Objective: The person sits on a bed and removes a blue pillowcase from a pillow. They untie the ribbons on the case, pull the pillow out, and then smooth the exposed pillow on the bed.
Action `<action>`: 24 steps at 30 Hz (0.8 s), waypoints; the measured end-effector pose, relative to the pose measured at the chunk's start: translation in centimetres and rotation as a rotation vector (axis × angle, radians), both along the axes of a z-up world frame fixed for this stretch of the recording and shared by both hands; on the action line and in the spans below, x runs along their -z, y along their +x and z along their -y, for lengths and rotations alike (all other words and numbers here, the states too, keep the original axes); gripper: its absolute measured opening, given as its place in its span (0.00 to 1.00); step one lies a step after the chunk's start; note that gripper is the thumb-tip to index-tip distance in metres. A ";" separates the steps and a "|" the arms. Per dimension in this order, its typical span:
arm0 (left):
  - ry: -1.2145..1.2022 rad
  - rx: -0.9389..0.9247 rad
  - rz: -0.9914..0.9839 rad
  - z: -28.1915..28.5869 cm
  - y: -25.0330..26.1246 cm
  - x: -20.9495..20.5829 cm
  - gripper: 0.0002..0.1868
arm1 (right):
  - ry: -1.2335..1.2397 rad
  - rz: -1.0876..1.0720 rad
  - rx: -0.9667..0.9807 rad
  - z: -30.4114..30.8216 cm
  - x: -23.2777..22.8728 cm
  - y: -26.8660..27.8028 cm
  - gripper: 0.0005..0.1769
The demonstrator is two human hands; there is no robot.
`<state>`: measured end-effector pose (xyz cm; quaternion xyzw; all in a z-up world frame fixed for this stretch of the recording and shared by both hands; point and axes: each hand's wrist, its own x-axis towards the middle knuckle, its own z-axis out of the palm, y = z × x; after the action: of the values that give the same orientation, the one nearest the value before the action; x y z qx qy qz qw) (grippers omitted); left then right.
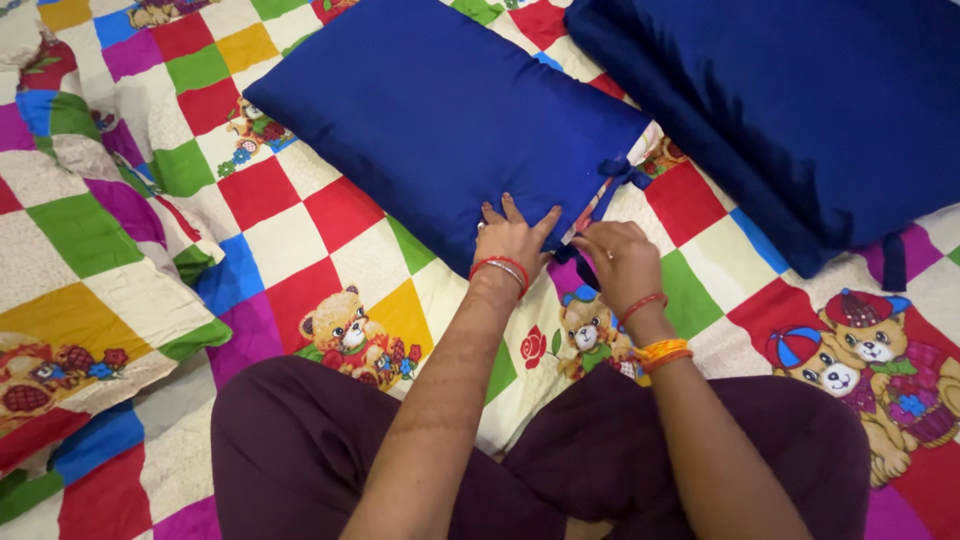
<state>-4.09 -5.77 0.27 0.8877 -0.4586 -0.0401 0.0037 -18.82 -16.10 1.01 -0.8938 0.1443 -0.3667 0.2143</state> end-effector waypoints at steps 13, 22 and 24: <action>0.016 0.016 0.039 0.1 -0.7 -0.8 0.39 | 0.861 0.392 0.035 5.6 -3.0 -3.3 0.12; -0.093 0.016 0.019 0.6 1.0 0.9 0.30 | 0.424 -0.073 0.057 2.8 2.2 -0.9 0.11; -0.152 0.002 -0.052 -0.2 1.7 0.7 0.30 | 0.411 -0.103 -0.085 1.9 4.9 0.2 0.17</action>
<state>-2.40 -5.53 -0.43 0.8832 -0.4608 -0.0281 0.0831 -18.63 -18.01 -3.89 -0.8542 0.1890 -0.2739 0.3994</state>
